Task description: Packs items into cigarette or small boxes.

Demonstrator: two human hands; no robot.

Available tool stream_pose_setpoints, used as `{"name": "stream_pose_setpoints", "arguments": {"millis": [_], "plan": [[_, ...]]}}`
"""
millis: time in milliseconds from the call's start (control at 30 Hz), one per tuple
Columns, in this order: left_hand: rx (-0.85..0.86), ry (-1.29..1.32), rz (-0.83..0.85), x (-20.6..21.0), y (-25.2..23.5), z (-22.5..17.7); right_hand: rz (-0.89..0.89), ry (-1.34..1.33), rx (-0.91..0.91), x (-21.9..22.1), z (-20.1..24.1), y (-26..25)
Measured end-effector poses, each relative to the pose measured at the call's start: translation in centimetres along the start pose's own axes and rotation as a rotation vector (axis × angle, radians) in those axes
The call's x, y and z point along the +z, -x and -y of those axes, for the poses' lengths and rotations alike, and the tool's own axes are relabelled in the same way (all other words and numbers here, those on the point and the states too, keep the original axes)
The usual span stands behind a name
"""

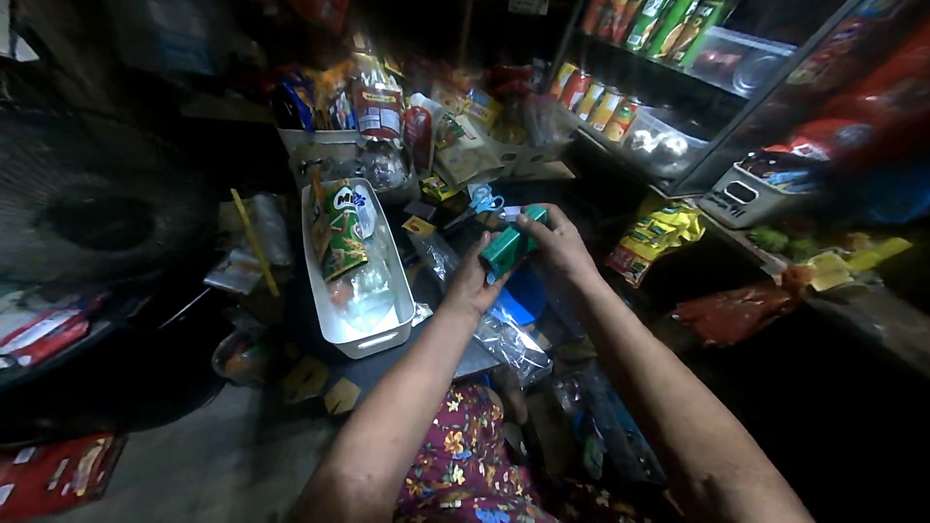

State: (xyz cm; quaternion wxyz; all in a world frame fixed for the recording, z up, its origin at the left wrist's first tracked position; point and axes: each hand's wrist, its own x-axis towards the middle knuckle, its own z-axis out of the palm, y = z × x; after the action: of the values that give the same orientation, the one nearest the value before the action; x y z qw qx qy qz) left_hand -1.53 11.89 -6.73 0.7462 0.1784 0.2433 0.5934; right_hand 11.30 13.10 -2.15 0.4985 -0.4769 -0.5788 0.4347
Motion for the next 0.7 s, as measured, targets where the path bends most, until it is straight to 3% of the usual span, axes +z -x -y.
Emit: {"name": "stream_pose_setpoints", "arguments": {"millis": [200, 367, 700], "plan": [[-0.050, -0.089, 0.014, 0.3, 0.6, -0.5, 0.041, -0.077, -0.142, -0.9, 1.9, 0.2], [-0.122, 0.009, -0.035, 0.6, 0.5, -0.3, 0.057, 0.121, -0.247, -1.0, 2.2, -0.5], [-0.115, -0.025, 0.070, 0.2, 0.5, -0.3, -0.071, -0.042, -0.236, -2.9, 0.4, -1.7]]}}
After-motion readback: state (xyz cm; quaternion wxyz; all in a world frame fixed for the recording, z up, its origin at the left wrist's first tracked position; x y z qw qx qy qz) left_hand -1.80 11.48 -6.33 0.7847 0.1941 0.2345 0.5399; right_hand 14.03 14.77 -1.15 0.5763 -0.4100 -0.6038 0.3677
